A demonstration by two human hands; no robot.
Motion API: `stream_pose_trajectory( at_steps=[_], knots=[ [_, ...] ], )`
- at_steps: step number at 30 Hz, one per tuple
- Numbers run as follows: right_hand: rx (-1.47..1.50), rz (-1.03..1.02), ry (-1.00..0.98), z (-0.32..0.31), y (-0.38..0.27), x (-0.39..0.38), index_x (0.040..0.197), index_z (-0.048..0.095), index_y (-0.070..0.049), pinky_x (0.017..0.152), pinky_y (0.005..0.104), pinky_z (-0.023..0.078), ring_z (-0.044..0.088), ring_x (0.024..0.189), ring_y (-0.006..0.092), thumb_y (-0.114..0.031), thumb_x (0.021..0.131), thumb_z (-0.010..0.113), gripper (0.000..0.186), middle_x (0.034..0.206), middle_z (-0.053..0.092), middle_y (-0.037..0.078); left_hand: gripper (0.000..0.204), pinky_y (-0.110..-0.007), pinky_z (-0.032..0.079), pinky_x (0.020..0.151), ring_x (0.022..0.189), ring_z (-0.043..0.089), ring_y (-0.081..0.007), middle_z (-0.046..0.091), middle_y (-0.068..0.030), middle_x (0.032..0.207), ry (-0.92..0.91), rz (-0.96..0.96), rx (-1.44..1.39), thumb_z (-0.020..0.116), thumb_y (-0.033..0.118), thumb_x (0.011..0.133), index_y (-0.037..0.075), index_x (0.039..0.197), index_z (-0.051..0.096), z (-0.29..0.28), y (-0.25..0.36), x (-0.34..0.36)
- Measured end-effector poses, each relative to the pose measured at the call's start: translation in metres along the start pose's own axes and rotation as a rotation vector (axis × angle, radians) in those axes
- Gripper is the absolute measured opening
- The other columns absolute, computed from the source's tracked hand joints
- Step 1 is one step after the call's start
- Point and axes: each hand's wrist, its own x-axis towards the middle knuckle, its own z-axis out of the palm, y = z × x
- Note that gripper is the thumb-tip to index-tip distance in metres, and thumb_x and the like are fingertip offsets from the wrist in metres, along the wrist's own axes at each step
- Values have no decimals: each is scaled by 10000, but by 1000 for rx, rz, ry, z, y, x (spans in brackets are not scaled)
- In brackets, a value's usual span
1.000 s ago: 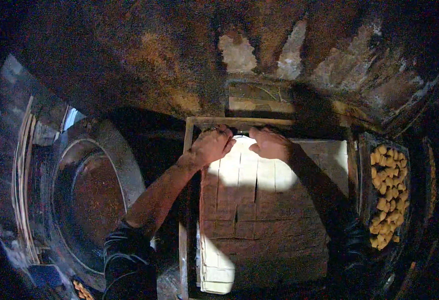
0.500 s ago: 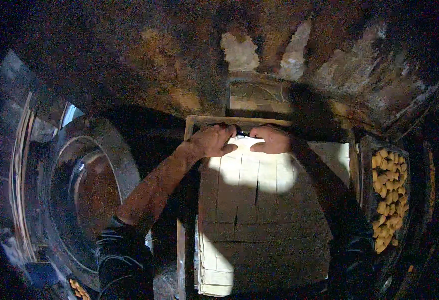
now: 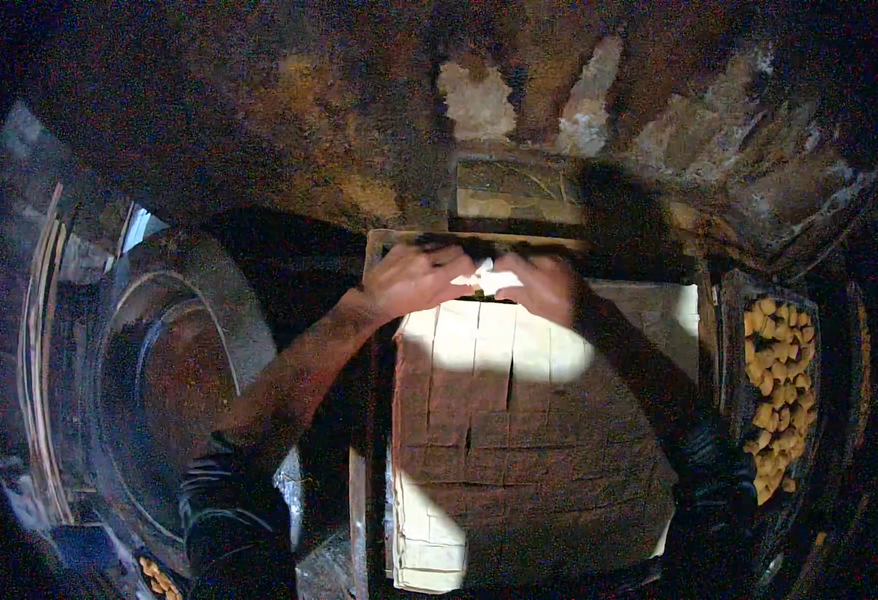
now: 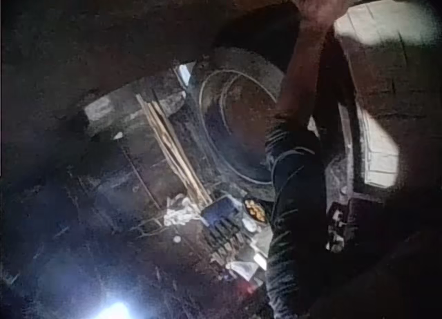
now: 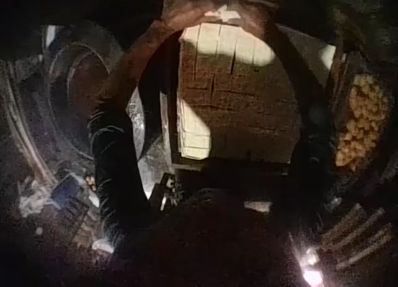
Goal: The person picks up several blocks of tofu from a tray by hand and places them into a large pot of boiling liquid, repeating the process.
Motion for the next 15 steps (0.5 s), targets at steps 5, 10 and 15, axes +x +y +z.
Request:
stream_pose_trajectory(
  at_steps=[5,10,15],
  knots=[
    [324,-77,-212,-9,1,-6,971,569,-56,702,377,484,638,856,294,-282,775,720,335,905,643,126,344,-458,500,646,726,639,-355,648,-136,830,-130,-208,-502,635,400,835,123,1013,535,11,8,-3],
    [196,106,-229,-1,-18,-15,1132,534,-25,885,400,433,563,1009,344,-355,773,709,518,1075,587,186,464,-460,495,738,864,633,-352,627,-193,933,-87,-213,-376,583,413,871,91,1189,481,34,11,-23],
    [89,-22,-235,3,-20,-21,1232,472,-1,961,408,388,454,1177,357,-360,752,716,647,1220,505,209,557,-439,487,806,946,614,-342,557,-213,1173,-281,-132,-407,635,373,837,60,1269,474,40,13,-21]
  ],
)
